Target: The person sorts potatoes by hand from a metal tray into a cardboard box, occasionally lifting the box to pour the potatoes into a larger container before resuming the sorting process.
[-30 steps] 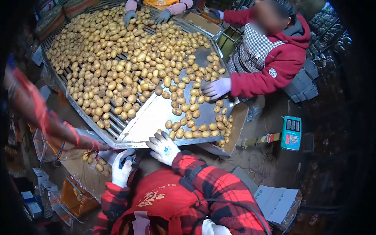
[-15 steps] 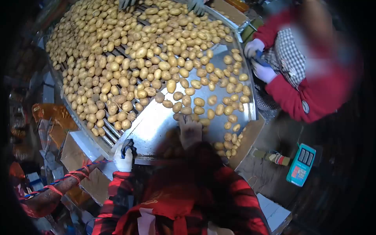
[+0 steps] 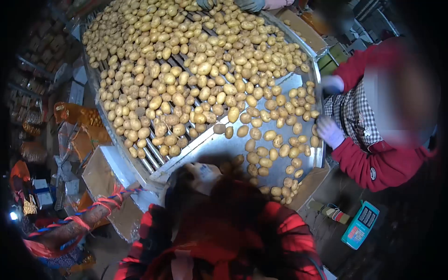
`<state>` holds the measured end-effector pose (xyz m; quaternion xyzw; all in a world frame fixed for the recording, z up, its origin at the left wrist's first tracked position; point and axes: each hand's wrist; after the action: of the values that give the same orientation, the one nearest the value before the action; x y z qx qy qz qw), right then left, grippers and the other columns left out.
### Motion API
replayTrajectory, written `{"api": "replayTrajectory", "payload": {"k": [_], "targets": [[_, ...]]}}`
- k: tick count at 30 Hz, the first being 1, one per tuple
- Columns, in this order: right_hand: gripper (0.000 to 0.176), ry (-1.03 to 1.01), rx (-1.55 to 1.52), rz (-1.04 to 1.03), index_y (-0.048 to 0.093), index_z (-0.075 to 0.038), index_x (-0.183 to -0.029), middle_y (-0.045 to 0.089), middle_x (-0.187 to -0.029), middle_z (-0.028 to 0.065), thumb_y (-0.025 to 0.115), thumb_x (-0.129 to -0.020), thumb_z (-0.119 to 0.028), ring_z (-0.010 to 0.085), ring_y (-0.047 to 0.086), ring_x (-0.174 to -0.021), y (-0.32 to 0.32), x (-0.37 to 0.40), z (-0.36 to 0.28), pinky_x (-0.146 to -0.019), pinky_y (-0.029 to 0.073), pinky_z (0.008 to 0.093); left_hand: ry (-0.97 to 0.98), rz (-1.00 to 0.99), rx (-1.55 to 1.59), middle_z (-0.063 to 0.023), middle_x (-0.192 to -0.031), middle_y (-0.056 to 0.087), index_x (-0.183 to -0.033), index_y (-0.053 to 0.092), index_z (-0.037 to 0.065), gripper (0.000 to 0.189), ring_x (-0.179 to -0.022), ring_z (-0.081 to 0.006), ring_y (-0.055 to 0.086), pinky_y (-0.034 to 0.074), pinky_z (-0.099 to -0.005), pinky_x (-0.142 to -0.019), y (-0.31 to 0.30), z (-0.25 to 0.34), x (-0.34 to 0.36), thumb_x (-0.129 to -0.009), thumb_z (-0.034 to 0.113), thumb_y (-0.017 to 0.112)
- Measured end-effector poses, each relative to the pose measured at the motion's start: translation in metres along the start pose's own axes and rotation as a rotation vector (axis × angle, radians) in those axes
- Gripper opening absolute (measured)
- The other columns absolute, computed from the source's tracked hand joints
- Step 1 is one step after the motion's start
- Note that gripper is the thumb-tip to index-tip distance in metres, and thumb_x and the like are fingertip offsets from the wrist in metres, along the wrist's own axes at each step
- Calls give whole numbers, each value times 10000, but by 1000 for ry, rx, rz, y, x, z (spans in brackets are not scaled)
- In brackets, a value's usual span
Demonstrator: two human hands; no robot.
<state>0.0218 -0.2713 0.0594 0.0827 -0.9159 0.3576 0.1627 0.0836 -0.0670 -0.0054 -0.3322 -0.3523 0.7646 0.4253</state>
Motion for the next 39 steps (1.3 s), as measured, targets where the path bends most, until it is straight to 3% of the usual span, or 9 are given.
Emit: {"api": "replayTrajectory", "payload": {"k": [4,7,13,23,28,33,35,36,39], "targets": [[489,-36,221,722,611,-154,-1282,638,-1210,167,705,-835,-328,359,640,-1061,-47,-107,27,-942,479,512,-241,-134,336,-201,-1343,607,-1374,548,4,543,-1281,-381,559,427,-429,-1108,-47,15,15,-902,238,679],[537,98,615,736,613,-175,-1328,588,-1336,88,701,-816,-309,325,480,-1280,-32,-145,73,-1034,329,636,-632,57,825,-152,-1173,665,-1327,581,22,456,-1110,-306,644,520,-392,-948,0,-28,53,-1012,352,571],[268,16,445,808,649,-163,-1026,615,-1275,83,719,-768,-176,299,605,-1101,-10,-44,95,-963,438,484,-1278,81,1746,3,-855,591,-1313,601,66,422,-755,-98,583,491,-228,-665,-17,-34,46,-1080,387,457],[336,-239,497,874,619,-113,-1086,619,-1133,68,667,-754,-121,258,597,-1044,-85,-121,65,-956,422,459,-675,-74,638,-42,-1021,673,-1333,590,19,451,-827,-95,600,512,-236,-713,-46,-9,11,-1091,359,419],[248,285,744,384,709,-172,-1083,714,-1060,52,660,-858,-264,240,659,-1055,-95,-263,68,-905,453,479,-782,-16,714,-57,-1070,674,-1346,585,25,455,-851,-104,609,514,-246,-728,-43,-7,12,-1093,362,415],[124,75,728,376,764,-203,-874,753,-841,-2,642,-853,-207,229,723,-800,-95,-235,91,-677,492,457,-800,174,976,-71,-1118,676,-1359,580,31,459,-876,-114,618,516,-256,-742,-13,-19,16,-1095,365,410],[125,33,439,479,762,-170,-896,757,-861,43,659,-831,-198,260,725,-812,-96,-206,87,-706,522,452,-401,-9,957,-86,-1231,655,-1393,568,63,441,-952,-141,627,519,-290,-770,-12,-40,21,-1088,355,441],[140,34,236,506,760,-147,-913,756,-868,70,665,-820,-189,279,724,-820,-98,-187,74,-731,537,446,-1006,205,1437,-82,-1262,659,-1427,546,106,454,-976,-151,626,523,-294,-760,-37,1,-35,-1073,385,491],[120,-216,138,281,733,-131,-889,727,-898,145,681,-788,-171,317,711,-836,-39,-155,59,-733,543,446,-967,358,1981,-45,-1241,673,-1487,481,169,511,-975,-166,623,519,-266,-705,-41,-14,-91,-1047,422,548]]}}
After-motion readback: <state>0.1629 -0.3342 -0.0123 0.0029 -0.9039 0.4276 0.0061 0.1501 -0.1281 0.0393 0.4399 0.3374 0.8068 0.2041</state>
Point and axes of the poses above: each hand's wrist, its own x-axis away from the middle knuckle, its own y-axis out of the palm, z = x × y
